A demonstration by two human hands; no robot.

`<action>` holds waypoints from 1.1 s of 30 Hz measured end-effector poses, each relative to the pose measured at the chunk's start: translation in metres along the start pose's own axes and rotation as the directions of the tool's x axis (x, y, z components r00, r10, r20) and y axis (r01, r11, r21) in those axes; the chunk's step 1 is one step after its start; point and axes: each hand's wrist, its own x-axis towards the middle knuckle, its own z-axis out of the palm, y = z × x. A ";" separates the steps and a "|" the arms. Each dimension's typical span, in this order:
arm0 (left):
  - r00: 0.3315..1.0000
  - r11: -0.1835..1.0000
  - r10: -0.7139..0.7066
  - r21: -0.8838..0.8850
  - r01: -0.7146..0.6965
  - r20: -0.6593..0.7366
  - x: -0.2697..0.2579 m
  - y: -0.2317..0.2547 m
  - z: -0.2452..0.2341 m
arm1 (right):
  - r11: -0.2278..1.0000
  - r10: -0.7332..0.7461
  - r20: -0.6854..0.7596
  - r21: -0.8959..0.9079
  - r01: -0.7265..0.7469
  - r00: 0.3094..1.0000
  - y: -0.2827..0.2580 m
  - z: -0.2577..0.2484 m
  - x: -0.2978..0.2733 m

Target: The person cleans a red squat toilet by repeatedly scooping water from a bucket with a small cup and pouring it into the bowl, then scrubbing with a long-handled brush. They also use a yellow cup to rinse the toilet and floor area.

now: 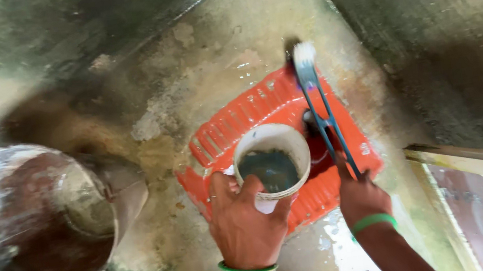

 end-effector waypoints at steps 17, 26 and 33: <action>0.873 0.850 0.485 0.263 -0.457 -0.047 0.055 0.067 0.066 | 0.643 0.101 -0.039 0.765 -0.036 0.994 0.041 -0.110 0.002; 0.974 0.955 -0.116 -0.292 0.055 -0.197 0.016 0.020 0.027 | 0.980 0.030 -0.205 0.197 0.011 0.978 0.033 -0.102 -0.006; 0.922 0.964 -0.246 -0.177 0.199 -0.298 -0.094 -0.028 -0.009 | 0.994 0.065 -0.097 0.098 -0.056 0.993 0.021 -0.079 -0.004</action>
